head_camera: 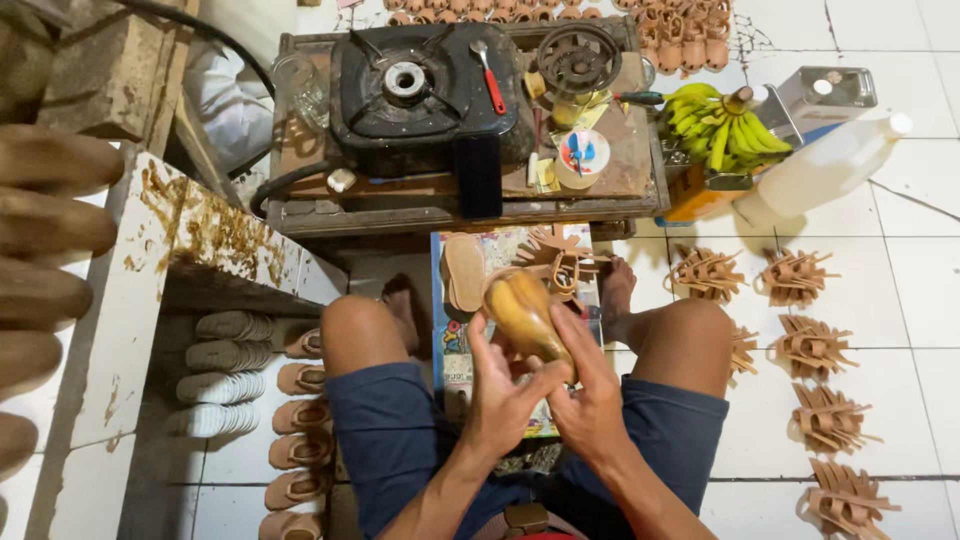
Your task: The person sits on the floor and assembles sandals by hand. They place a star-shaped upper onto a wooden shoe last, fold the straps over the edges, and press them into place. After completing one, they place it on a nearby shelf and repeat the process with a new upper and last.
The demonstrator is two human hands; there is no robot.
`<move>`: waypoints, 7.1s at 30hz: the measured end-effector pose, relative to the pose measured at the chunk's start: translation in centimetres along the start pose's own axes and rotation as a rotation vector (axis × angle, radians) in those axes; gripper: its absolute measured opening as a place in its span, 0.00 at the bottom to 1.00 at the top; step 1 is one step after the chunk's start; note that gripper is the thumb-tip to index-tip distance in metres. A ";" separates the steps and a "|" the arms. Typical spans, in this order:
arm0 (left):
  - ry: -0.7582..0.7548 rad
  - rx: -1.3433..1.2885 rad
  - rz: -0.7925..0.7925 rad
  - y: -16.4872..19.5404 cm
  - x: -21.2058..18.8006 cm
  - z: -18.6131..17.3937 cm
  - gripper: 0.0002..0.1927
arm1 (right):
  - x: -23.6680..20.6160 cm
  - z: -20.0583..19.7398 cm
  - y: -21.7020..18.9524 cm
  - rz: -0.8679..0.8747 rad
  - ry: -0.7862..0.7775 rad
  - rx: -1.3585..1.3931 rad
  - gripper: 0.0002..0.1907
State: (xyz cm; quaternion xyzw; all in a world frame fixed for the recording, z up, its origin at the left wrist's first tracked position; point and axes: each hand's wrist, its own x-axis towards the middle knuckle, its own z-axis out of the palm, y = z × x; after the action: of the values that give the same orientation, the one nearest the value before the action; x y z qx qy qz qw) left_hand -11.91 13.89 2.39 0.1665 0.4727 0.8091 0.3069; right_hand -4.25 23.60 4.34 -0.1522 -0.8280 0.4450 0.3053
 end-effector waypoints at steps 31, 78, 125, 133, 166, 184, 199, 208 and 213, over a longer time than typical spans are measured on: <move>-0.341 -0.043 -0.097 7.6 0.7 4.1 0.63 | -3.0 -5.0 -1.6 -0.140 0.268 -0.240 0.27; -0.763 1.263 -0.340 -9.1 13.7 -0.6 0.60 | 7.2 -18.1 5.3 0.092 0.622 0.050 0.05; -0.288 -0.024 -0.067 8.2 -0.9 2.5 0.63 | -4.2 -3.9 0.0 -0.372 0.232 -0.340 0.28; -0.227 -0.089 -0.151 7.5 0.3 1.8 0.63 | -3.6 -3.8 0.5 -0.364 0.200 -0.346 0.26; -0.170 -0.213 -0.325 1.5 -1.2 -1.7 0.18 | -3.8 -1.6 -2.1 -0.398 0.214 -0.299 0.23; -0.512 0.396 -0.351 4.9 -1.8 -2.1 0.29 | -1.3 -6.2 -1.2 0.551 0.017 0.264 0.35; -0.482 0.272 -0.474 4.7 -6.7 -3.0 0.44 | -6.8 -5.4 -0.9 1.008 -0.243 0.675 0.12; -0.677 0.829 0.205 7.0 -10.6 -2.4 0.40 | -10.0 -6.9 -4.3 1.144 -0.377 0.637 0.11; -0.672 0.900 0.315 7.5 -11.5 -2.0 0.40 | -10.5 -7.2 -6.9 0.948 -0.339 0.350 0.28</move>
State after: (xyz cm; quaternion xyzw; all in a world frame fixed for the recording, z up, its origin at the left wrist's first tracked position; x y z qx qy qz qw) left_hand -6.91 2.27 8.14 0.5964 0.6161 0.4673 0.2152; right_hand 8.59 18.87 9.19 -0.3823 -0.6197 0.6839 -0.0465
